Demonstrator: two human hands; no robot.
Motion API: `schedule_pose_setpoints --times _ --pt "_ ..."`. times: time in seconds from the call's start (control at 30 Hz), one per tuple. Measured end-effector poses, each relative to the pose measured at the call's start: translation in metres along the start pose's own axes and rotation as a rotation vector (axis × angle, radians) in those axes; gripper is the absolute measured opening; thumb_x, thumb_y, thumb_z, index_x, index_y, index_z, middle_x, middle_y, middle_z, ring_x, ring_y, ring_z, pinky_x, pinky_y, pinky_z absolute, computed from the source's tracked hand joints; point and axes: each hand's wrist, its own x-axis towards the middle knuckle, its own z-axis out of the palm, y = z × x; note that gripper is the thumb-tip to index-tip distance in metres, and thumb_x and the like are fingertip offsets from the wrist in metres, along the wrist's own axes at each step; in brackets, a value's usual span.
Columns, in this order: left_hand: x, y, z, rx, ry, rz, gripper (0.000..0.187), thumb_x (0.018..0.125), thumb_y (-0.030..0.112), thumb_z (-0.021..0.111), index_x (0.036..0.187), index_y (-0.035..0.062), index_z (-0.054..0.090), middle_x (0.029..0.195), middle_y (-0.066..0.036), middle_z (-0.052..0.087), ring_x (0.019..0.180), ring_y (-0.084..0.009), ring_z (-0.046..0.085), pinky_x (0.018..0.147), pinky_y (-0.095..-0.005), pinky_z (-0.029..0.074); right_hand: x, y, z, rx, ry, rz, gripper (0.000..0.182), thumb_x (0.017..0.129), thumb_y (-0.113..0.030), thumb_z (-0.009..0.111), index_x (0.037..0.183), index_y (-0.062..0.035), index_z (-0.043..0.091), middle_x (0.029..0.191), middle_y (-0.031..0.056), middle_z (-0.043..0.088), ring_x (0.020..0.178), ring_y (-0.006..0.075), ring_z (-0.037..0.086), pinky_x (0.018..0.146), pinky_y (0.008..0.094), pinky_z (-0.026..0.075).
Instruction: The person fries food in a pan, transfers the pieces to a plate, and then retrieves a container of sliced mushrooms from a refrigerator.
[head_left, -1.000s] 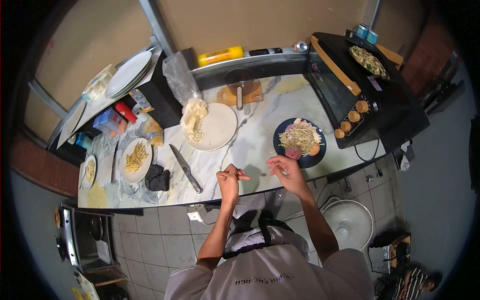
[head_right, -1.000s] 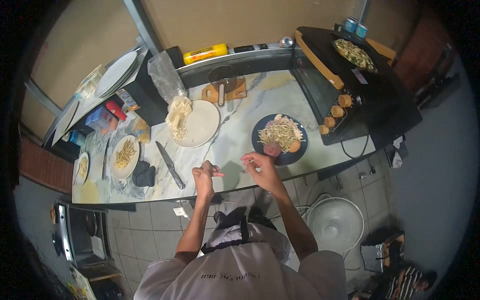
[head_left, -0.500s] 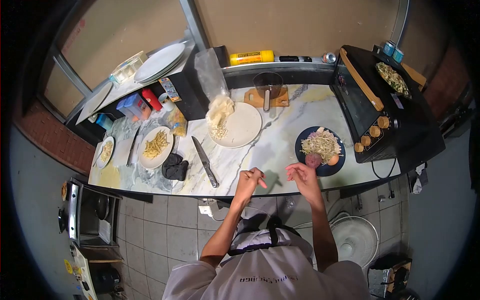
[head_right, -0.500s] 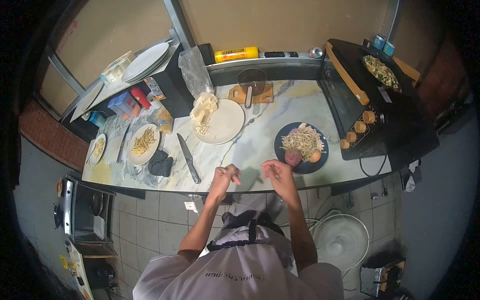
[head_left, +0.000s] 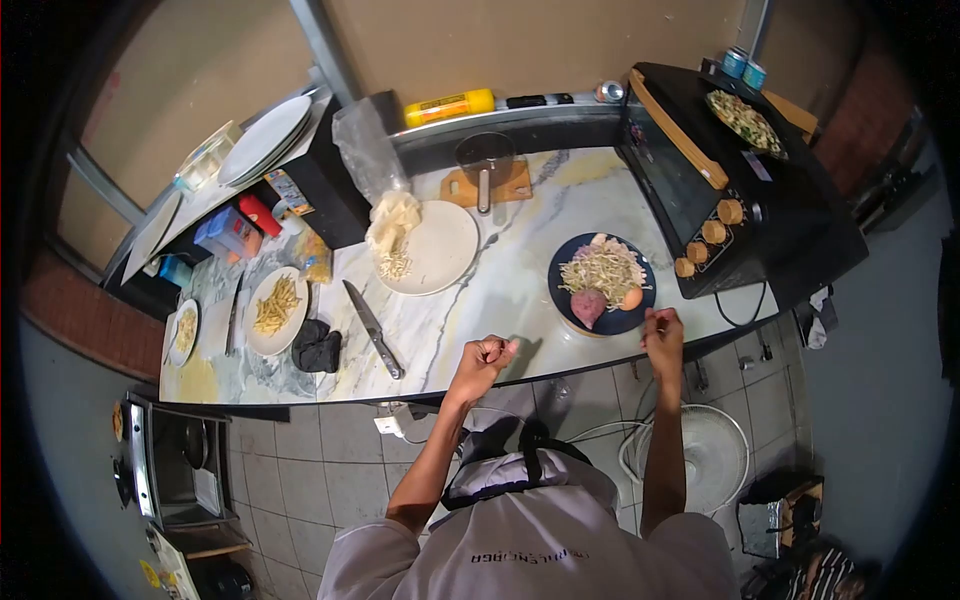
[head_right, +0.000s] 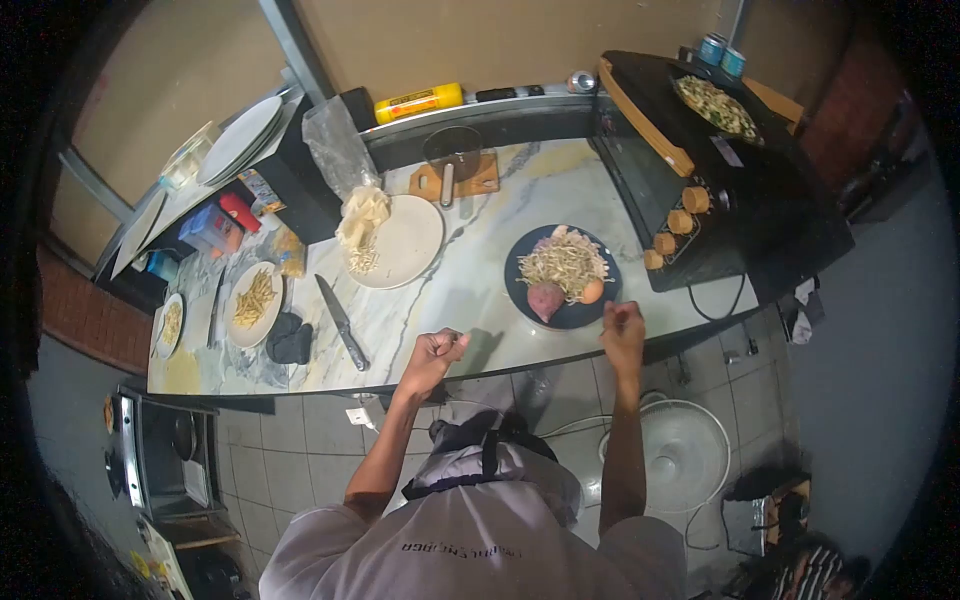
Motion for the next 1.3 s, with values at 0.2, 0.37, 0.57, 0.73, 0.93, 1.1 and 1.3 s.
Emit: schedule_pose_setpoints --times 0.2,0.37,0.57,0.73,0.93,1.1,1.3 --pt "0.001 0.005 0.024 -0.125 -0.079 -0.054 0.047 0.092 0.021 0.054 0.062 0.0071 0.021 0.099 -0.011 0.056 0.078 -0.0144 0.052 0.072 -0.0283 0.047 -0.008 -0.012 0.019 0.207 -0.104 0.288 0.028 0.092 -0.026 0.052 0.076 -0.0073 0.037 0.055 0.0052 0.049 0.042 0.0149 0.055 0.037 0.0259 0.046" --pt "0.004 0.000 0.023 -0.062 -0.099 -0.091 0.035 0.094 0.030 0.049 0.079 -0.0015 0.049 0.107 -0.013 0.056 0.079 -0.0168 0.058 0.071 -0.0292 0.048 -0.008 -0.011 0.022 0.269 -0.090 0.331 0.027 0.093 -0.023 0.050 0.077 -0.0065 0.036 0.054 0.0078 0.050 0.043 0.0193 0.058 0.037 0.0288 0.049" --pt "0.013 0.000 0.022 -0.012 -0.127 -0.125 0.040 0.095 0.034 0.046 0.095 -0.0042 0.059 0.103 -0.011 0.060 0.077 -0.0156 0.059 0.068 -0.0287 0.048 -0.008 -0.006 0.025 0.364 -0.080 0.326 0.025 0.091 -0.014 0.048 0.072 -0.0021 0.036 0.056 0.0091 0.049 0.043 0.0220 0.059 0.038 0.0320 0.052" --pt "0.029 -0.001 0.029 -0.058 -0.073 -0.154 0.036 0.094 0.031 0.047 0.079 0.0004 0.057 0.099 -0.011 0.062 0.075 -0.0137 0.058 0.065 -0.0271 0.048 -0.009 -0.006 0.028 0.342 -0.043 0.305 0.025 0.090 -0.011 0.048 0.070 -0.0014 0.037 0.056 0.0108 0.051 0.043 0.0218 0.059 0.037 0.0320 0.052" --pt "0.058 0.012 0.048 -0.067 -0.006 -0.102 0.041 0.091 0.031 0.053 0.116 0.0013 0.041 0.105 -0.012 0.049 0.082 -0.0178 0.058 0.068 -0.0304 0.052 0.001 -0.015 0.017 0.181 -0.103 0.367 0.025 0.090 -0.014 0.051 0.071 -0.0045 0.037 0.053 0.0109 0.052 0.038 0.0192 0.055 0.031 0.0295 0.045" --pt "0.100 0.009 0.049 0.055 -0.004 -0.097 0.053 0.093 0.034 0.050 0.129 -0.0031 0.038 0.106 -0.015 0.052 0.083 -0.0190 0.060 0.065 -0.0301 0.054 0.018 -0.021 0.011 -0.087 -0.156 0.350 0.027 0.089 -0.014 0.053 0.069 -0.0047 0.037 0.050 0.0101 0.052 0.036 0.0160 0.052 0.028 0.0275 0.039" --pt "0.113 -0.001 0.049 0.347 0.062 0.136 0.029 0.090 0.016 0.053 0.103 -0.0098 0.057 0.084 -0.015 0.062 0.066 -0.0176 0.063 0.052 -0.0280 0.053 0.017 -0.027 0.008 -0.067 -0.207 0.315 0.023 0.088 -0.011 0.052 0.072 0.0013 0.041 0.052 0.0118 0.054 0.038 0.0171 0.056 0.032 0.0279 0.044"
